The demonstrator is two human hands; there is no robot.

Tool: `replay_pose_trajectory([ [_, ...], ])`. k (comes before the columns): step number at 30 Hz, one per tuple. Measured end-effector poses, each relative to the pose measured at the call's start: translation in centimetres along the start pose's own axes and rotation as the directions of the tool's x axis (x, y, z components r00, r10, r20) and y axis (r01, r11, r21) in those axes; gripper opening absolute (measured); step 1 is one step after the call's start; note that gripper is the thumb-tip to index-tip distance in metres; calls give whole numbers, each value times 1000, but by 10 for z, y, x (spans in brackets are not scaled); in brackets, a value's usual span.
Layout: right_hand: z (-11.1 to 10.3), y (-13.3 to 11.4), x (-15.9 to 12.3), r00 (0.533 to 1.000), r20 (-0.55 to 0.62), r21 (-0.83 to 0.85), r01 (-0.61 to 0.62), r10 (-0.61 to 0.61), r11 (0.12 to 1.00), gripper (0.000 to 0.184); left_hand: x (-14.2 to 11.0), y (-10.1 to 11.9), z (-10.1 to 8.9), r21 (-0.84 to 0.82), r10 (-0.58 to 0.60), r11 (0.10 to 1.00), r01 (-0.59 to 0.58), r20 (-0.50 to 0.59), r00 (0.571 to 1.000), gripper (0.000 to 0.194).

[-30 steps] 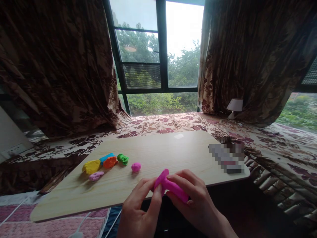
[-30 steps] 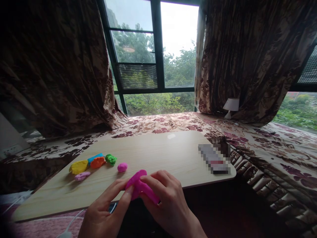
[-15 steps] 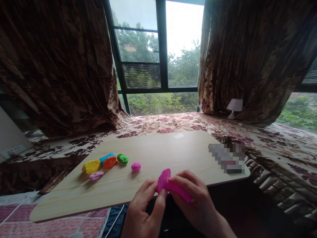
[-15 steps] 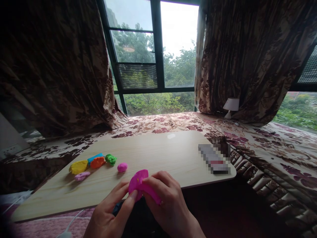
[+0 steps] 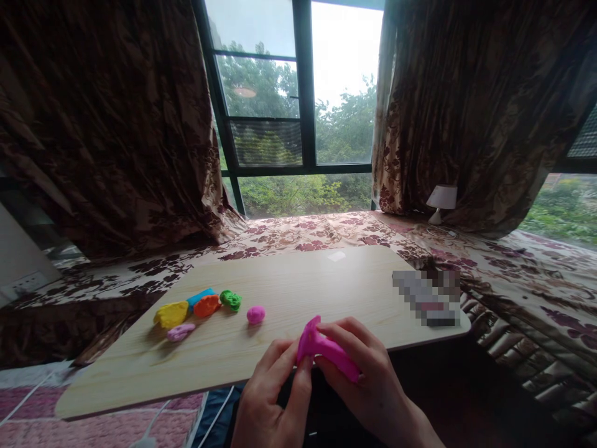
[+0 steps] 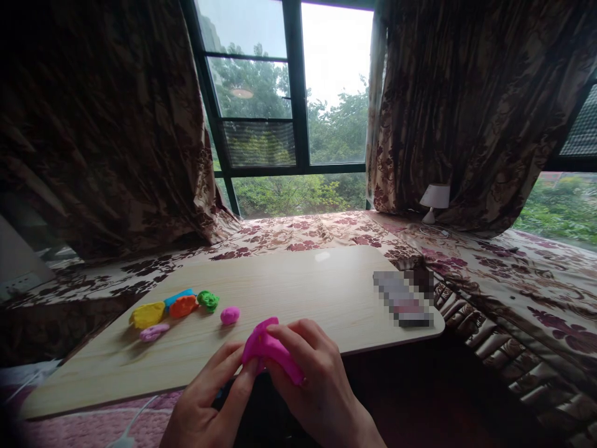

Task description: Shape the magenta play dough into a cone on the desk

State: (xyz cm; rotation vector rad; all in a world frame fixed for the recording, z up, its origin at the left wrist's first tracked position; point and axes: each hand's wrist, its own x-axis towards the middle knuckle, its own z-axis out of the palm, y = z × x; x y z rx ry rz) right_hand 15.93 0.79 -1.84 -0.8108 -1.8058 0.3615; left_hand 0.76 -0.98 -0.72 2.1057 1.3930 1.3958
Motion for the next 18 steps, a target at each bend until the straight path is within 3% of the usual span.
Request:
replay_pose_trajectory([
  [6,-1,-1,0,1000,23,-33,6,-5,999,29,0,1,-1,-13,-7,1000,7,16,1000,27],
  [12,-2,5,-3,996,68,-61,69,-65,996,39,3,-2,-8,-75,-86,993,88,31,996,25],
  [18,-1,2,-2,995,56,-75,90,-86,993,29,3,2,-7,-172,-130,975,140,70,989,26],
])
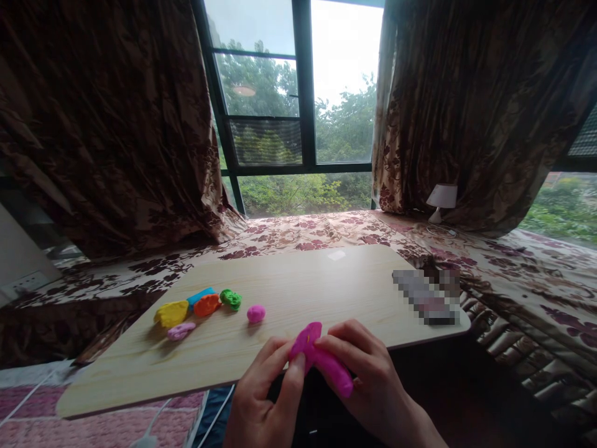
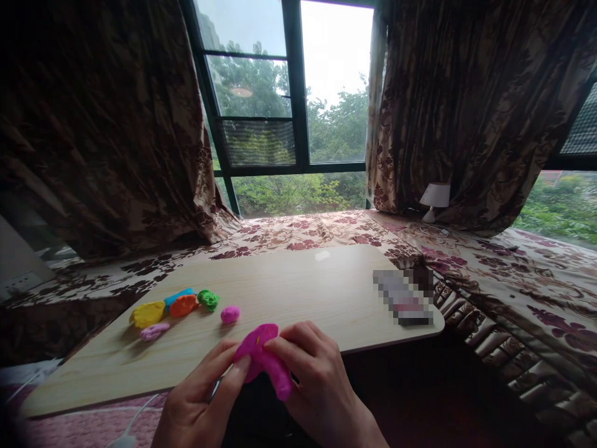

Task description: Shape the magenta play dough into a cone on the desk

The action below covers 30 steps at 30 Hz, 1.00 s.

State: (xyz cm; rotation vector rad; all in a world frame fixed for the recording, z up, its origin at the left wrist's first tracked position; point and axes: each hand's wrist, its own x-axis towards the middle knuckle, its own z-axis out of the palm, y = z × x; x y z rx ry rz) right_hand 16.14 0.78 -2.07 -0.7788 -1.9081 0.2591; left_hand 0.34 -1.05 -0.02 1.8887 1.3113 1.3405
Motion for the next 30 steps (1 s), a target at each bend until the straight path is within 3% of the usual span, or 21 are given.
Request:
replay_pose_trajectory([
  [4,1,-1,0,999,6,35,-39,39,999,34,2,-4,2,-2,-77,997,77,-59,995,25],
  [7,-1,1,-2,1000,1,33,-18,18,999,41,4,-9,2,29,-61,998,63,-78,995,23],
  [10,-3,2,-4,1000,-23,30,14,-14,999,38,4,-11,1,46,-39,998,45,-116,992,23],
  [16,-1,2,-4,1000,-5,97,1,0,995,33,4,-16,0,60,-36,997,42,-89,995,26],
  [21,3,2,-3,995,-45,139,-84,91,987,49,4,-15,0,32,-53,998,59,-167,985,28],
  [25,3,0,0,997,-60,135,-48,57,990,34,2,-11,2,10,-54,998,56,-150,987,28],
  [30,2,-2,0,998,-24,162,-51,55,985,32,3,-13,2,7,-45,999,47,-134,990,29],
])
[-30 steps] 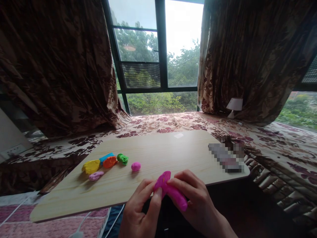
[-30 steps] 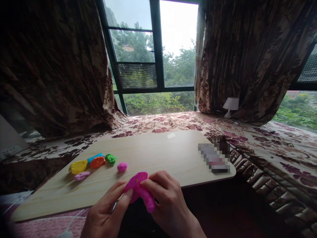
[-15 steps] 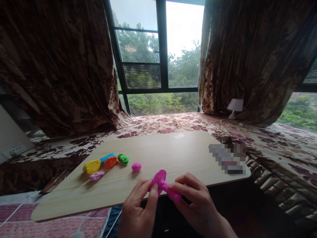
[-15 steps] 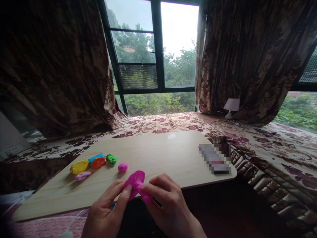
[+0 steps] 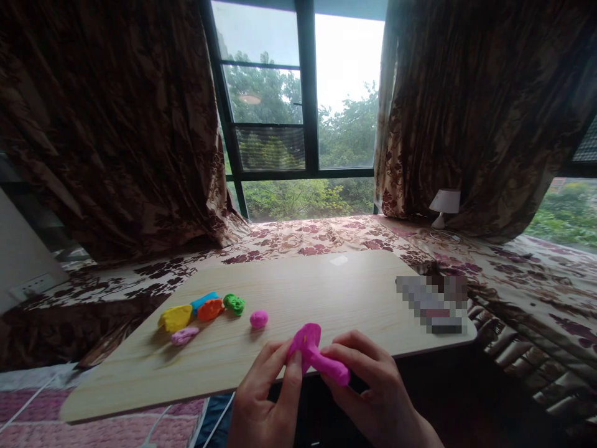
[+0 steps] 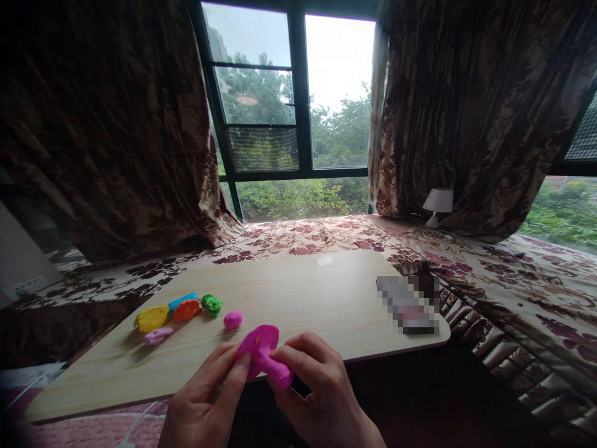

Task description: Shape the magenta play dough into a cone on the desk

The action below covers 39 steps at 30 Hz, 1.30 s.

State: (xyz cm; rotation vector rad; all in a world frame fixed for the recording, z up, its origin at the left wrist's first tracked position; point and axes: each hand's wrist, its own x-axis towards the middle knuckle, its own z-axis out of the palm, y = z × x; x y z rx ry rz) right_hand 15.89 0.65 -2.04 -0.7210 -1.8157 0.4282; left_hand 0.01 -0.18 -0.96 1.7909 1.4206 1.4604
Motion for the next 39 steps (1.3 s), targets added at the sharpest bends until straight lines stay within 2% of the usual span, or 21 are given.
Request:
replay_pose_trajectory([
  [5,2,-1,-2,998,-52,-3,-40,40,999,49,1,-3,2,47,68,997,-66,-43,997,30],
  [10,5,-3,1,996,-77,-35,-46,43,998,27,0,-1,4,42,99,994,-96,-80,992,31],
  [13,0,-1,4,997,-8,-22,-82,82,996,28,3,-7,4,-40,-11,999,9,-48,999,32],
  [15,-7,-1,8,990,58,-25,-125,126,992,50,6,-14,5,-141,-157,978,152,-25,987,36],
  [17,-17,-1,13,982,105,-38,-151,155,988,67,9,-21,6,-275,-290,918,285,26,957,42],
  [18,-22,-2,16,981,127,-35,-146,150,989,66,10,-23,6,-335,-334,880,336,66,940,44],
  [21,-34,-6,29,972,216,22,-104,97,994,45,10,-24,8,-446,-390,780,440,204,898,46],
  [25,-40,-7,44,964,246,66,-118,99,991,38,9,-21,8,-532,-431,669,519,292,854,33],
  [30,-34,-4,53,905,409,145,-194,119,970,23,6,-21,10,-620,-441,450,642,471,764,29],
  [32,-29,-3,53,907,403,155,-202,125,967,20,5,-20,13,-651,-424,383,655,506,751,27],
  [35,-26,-2,53,922,362,177,-215,139,960,18,4,-17,16,-665,-419,326,672,536,733,26],
  [39,-28,0,50,883,453,204,-241,126,949,24,4,-14,17,-685,-423,297,665,531,735,29],
])
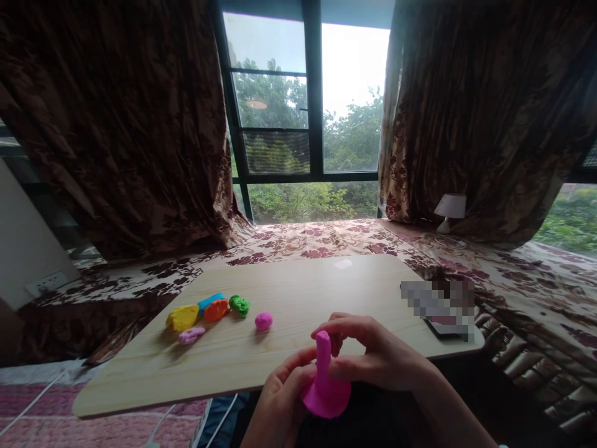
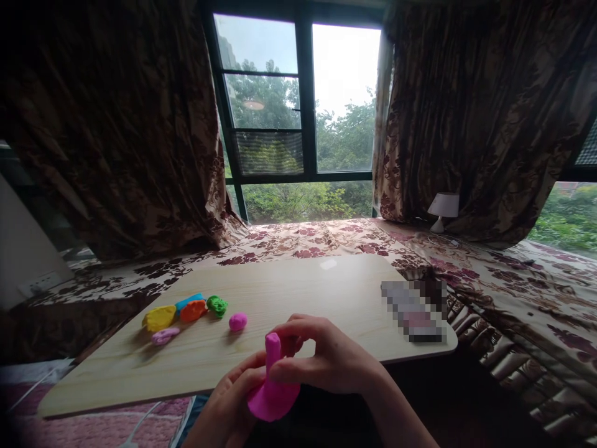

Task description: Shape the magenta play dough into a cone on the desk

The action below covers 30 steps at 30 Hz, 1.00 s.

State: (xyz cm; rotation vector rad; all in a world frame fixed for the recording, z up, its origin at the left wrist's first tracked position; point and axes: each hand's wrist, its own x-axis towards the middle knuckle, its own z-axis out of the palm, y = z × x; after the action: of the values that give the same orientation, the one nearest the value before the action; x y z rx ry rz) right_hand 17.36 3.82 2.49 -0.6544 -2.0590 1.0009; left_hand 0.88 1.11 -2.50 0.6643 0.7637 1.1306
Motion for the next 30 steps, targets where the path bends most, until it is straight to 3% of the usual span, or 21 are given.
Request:
replay_pose_trajectory([
  [4,1,4,-4,998,61,7,-9,8,1000,19,-1,0,1,3,7,1000,-7,3,1000,29],
  [11,6,7,-5,1000,0,82,2,-2,997,25,-2,-1,2,32,0,999,0,-16,1000,28],
  [30,-1,9,-4,1000,-1,113,13,-13,993,22,-2,-4,1,35,-1,999,2,-32,999,29],
])
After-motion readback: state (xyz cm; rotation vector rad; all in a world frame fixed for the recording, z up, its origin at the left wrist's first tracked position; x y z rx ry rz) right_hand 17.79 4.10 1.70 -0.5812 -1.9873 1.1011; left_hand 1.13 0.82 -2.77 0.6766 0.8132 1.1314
